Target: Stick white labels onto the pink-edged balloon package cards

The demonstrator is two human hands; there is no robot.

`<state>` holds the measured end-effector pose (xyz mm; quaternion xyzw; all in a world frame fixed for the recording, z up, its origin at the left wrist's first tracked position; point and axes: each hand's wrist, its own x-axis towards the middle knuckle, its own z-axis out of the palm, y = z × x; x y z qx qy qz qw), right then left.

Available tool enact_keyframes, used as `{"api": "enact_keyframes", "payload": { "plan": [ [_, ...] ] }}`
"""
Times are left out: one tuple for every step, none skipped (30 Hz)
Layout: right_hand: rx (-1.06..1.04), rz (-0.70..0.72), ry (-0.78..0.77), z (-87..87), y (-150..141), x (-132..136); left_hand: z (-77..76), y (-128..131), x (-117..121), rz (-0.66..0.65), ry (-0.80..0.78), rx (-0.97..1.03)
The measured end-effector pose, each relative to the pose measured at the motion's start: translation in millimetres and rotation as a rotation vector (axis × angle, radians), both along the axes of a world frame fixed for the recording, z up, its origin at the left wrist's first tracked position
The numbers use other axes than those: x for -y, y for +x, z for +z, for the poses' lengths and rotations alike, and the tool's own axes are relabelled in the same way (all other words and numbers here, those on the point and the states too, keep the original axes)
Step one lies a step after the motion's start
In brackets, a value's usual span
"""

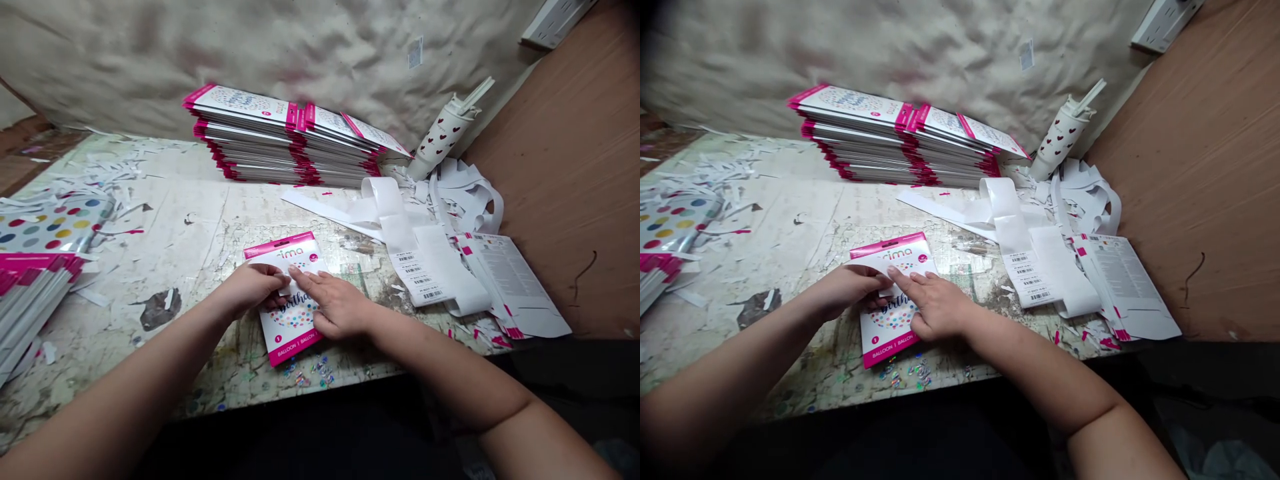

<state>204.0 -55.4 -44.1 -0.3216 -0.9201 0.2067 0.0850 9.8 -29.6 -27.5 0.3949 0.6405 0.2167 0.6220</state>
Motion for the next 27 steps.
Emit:
{"api": "enact_keyframes", "payload": {
  "plan": [
    [-0.003, 0.001, -0.003, 0.0, -1, 0, -1.9, 1, 0, -0.003, 0.0, -0.011],
    [-0.007, -0.001, -0.006, 0.0, -1, -1, -3.1, 1, 0, -0.009, 0.004, -0.02],
    [-0.015, -0.004, -0.012, -0.1, -1, -1, -3.4, 2, 0, -0.017, 0.009, -0.026],
    [-0.025, -0.009, -0.023, -0.2, -1, -1, -2.7, 2, 0, -0.026, 0.017, -0.027],
    [-0.041, -0.018, -0.038, -0.4, 0, -1, -1.1, 2, 1, -0.034, 0.026, -0.023],
    [-0.064, -0.031, -0.059, -0.5, 2, -2, 1.1, 2, 2, -0.043, 0.035, -0.017],
    [-0.097, -0.043, -0.086, -0.4, 4, -2, 3.7, 2, 2, -0.053, 0.041, -0.011],
    [-0.138, -0.053, -0.113, -0.3, 6, -2, 6.6, 2, 3, -0.064, 0.045, -0.009],
    [-0.18, -0.053, -0.134, -0.2, 7, -3, 9.3, 2, 3, -0.076, 0.05, -0.01],
    [-0.216, -0.04, -0.14, -0.1, 9, -3, 11.7, 2, 3, -0.09, 0.059, -0.019],
    [-0.236, -0.017, -0.131, -0.2, 9, -3, 13.6, 1, 3, -0.107, 0.072, -0.034],
    [-0.237, 0.009, -0.113, -0.4, 9, -3, 14.7, 1, 4, -0.125, 0.088, -0.052],
    [-0.223, 0.026, -0.09, -0.7, 9, -3, 15.0, 0, 7, -0.137, 0.104, -0.066],
    [-0.203, 0.027, -0.069, -1.2, 8, -3, 14.2, 0, 12, -0.151, 0.152, -0.097],
    [-0.182, 0.013, -0.058, -1.7, 6, -2, 12.0, 0, 19, -0.169, 0.245, -0.158],
    [-0.169, -0.009, -0.056, -2.1, 5, -2, 8.4, 1, 29, -0.199, 0.384, -0.25],
    [-0.165, -0.027, -0.061, -2.3, 4, -1, 3.4, 2, 40, -0.238, 0.551, -0.37],
    [-0.168, -0.036, -0.071, -2.0, 4, 0, -2.9, 4, 52, -0.285, 0.727, -0.514],
    [-0.175, -0.038, -0.086, -1.1, 4, 0, -9.9, 6, 64, -0.341, 0.871, -0.655],
    [-0.186, -0.039, -0.115, 0.4, 5, 0, -17.0, 9, 75, -0.39, 0.957, -0.777],
    [-0.212, -0.046, -0.154, 2.5, 6, -1, -23.6, 12, 84, -0.43, 0.995, -0.871],
    [-0.262, -0.064, -0.202, 5.1, 7, -3, -29.2, 15, 90, -0.461, 1.008, -0.944],
    [-0.336, -0.096, -0.25, 8.1, 7, -6, -33.4, 17, 94, -0.481, 1.014, -1.0],
    [-0.436, -0.149, -0.288, 11.2, 8, -11, -36.1, 19, 96, -0.497, 1.019, -1.039],
    [-0.553, -0.217, -0.317, 14.1, 8, -16, -37.7, 20, 96, -0.507, 1.026, -1.064],
    [-0.669, -0.292, -0.348, 16.6, 6, -21, -38.3, 21, 95, -0.513, 1.035, -1.08],
    [-0.758, -0.365, -0.4, 18.5, 4, -27, -38.3, 20, 94, -0.516, 1.043, -1.092]
  ]
}}
